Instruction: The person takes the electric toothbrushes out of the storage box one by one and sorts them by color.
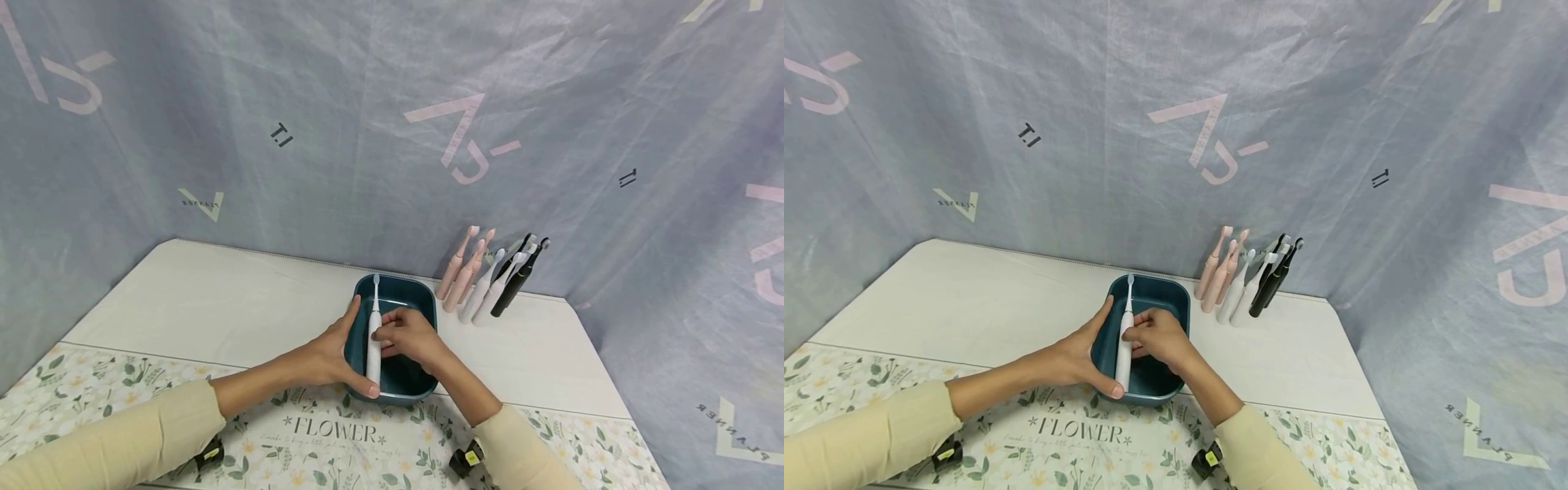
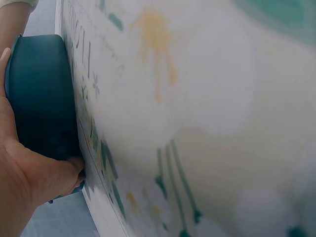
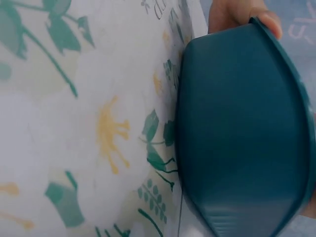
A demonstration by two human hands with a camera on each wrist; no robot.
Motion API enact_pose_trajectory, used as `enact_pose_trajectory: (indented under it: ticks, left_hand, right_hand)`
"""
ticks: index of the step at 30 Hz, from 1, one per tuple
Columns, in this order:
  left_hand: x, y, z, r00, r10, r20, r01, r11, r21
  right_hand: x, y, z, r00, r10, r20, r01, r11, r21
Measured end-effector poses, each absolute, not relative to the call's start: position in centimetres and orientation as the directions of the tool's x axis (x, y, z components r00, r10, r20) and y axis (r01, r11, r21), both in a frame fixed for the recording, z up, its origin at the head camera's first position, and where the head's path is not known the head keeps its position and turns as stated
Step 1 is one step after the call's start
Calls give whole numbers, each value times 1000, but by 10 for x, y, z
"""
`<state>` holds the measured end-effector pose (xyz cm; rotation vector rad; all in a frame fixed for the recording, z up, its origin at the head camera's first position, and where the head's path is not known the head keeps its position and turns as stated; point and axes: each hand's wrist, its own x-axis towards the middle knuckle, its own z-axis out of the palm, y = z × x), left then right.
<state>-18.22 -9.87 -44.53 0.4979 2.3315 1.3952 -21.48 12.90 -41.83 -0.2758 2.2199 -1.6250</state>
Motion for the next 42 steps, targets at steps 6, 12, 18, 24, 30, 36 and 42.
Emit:
enact_pose_trajectory:
  ticks: [6, 12, 18, 24, 30, 36, 42]
  left_hand:
    - [-183, -99, -445, -861, 490, -134, 106, 432, 896]
    - [-184, -98, -445, -854, 503, -130, 109, 419, 901]
    - [-185, -99, -447, -855, 504, -121, 116, 414, 903]
    - [-186, -99, -449, -859, 501, -105, 129, 409, 903]
    - [-185, -99, -448, -858, 502, -103, 131, 409, 903]
    - [-186, -99, -448, -858, 503, -104, 130, 410, 903]
    - [-187, -99, -449, -862, 493, -118, 122, 428, 896]
  right_hand:
    - [-213, 138, -413, -926, -348, -144, 36, 301, -953]
    - [-212, 145, -411, -946, -308, -97, 13, 264, -965]
    - [-209, 147, -409, -966, -248, -70, 15, 220, -975]
    - [-208, 150, -410, -979, -197, -51, 18, 165, -986]
    - [-205, 153, -408, -980, -197, -20, -6, 130, -992]
    - [-204, 161, -405, -982, -187, -15, -1, 84, -996]
    - [-203, 166, -405, -982, -191, 6, -15, 45, -999]
